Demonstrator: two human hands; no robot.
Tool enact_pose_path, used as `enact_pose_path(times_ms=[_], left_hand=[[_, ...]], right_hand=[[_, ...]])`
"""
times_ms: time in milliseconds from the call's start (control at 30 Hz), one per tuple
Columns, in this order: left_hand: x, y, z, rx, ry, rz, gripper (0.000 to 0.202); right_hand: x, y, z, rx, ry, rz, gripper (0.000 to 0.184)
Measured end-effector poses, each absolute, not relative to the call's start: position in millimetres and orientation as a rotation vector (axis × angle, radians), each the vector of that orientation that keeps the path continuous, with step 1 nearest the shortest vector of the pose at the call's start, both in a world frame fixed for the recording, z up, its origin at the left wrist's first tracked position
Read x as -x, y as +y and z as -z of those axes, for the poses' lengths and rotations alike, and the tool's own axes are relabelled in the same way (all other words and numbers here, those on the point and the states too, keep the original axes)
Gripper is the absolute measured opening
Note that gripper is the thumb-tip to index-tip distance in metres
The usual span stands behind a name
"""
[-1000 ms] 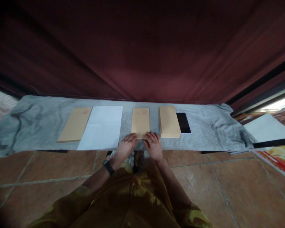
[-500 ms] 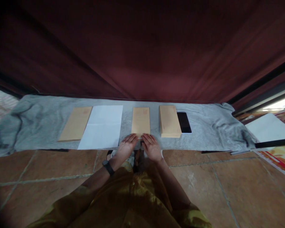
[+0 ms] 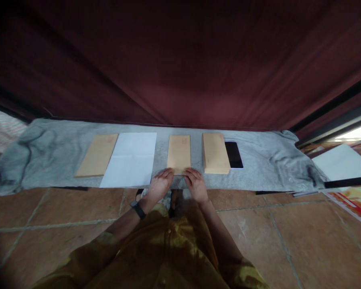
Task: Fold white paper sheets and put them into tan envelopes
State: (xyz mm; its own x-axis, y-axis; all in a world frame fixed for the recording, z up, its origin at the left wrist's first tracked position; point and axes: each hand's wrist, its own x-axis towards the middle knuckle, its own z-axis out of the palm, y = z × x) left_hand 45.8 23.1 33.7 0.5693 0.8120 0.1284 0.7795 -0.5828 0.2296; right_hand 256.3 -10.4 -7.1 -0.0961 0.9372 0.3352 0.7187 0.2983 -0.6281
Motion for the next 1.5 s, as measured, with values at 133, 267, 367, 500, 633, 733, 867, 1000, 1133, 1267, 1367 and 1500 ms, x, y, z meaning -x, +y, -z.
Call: enact_pose_path(times_ms=[133, 267, 367, 500, 633, 733, 867, 1000, 1133, 1267, 1367, 1500], left_hand=[[-46.9, 25.4, -36.0, -2.608, 1.381, -0.370, 0.026], [-47.9, 26.8, -37.9, -2.588, 1.418, -0.351, 0.021], [-48.8, 27.4, -38.7, -2.589, 1.454, -0.360, 0.021], [-50.5, 28.4, -39.5, -2.568, 1.465, -0.397, 0.021], [-52.4, 30.9, -40.0, -2.509, 1.491, -0.433, 0.018], [-53.6, 33.8, -40.5, -2.452, 1.537, -0.440, 0.014], [-55.2, 36.7, -42.3, -2.409, 1.548, -0.447, 0.010], [-56.9, 37.4, -44.9, -2.379, 1.563, -0.456, 0.010], [-57.7, 38.7, -45.3, -2.367, 1.589, -0.441, 0.010], [-57.6, 39.2, -43.0, -2.369, 1.598, -0.443, 0.015], [-57.4, 37.2, -41.4, -2.419, 1.584, -0.436, 0.019], [-55.7, 30.4, -39.3, -2.542, 1.534, -0.369, 0.025]], right_hand=[[-255.1, -6.7, 5.7, 1.508, -1.840, -0.396, 0.024], [-253.8, -3.4, 3.1, 1.541, -1.798, -0.386, 0.021], [-253.3, -1.4, 1.2, 1.562, -1.767, -0.398, 0.020], [-252.4, 0.3, -1.0, 1.588, -1.749, -0.405, 0.019], [-251.2, 2.6, -3.5, 1.603, -1.723, -0.419, 0.017], [-250.9, 5.4, -4.6, 1.620, -1.711, -0.440, 0.015], [-251.1, 8.6, -3.4, 1.645, -1.709, -0.433, 0.012], [-251.9, 10.7, -1.3, 1.670, -1.721, -0.407, 0.010], [-253.3, 13.6, -0.8, 1.687, -1.723, -0.401, 0.010], [-254.1, 16.2, -0.7, 1.704, -1.706, -0.419, 0.009], [-253.7, 16.6, -0.5, 1.706, -1.684, -0.411, 0.009], [-253.1, 16.1, -0.3, 1.682, -1.666, -0.405, 0.009]])
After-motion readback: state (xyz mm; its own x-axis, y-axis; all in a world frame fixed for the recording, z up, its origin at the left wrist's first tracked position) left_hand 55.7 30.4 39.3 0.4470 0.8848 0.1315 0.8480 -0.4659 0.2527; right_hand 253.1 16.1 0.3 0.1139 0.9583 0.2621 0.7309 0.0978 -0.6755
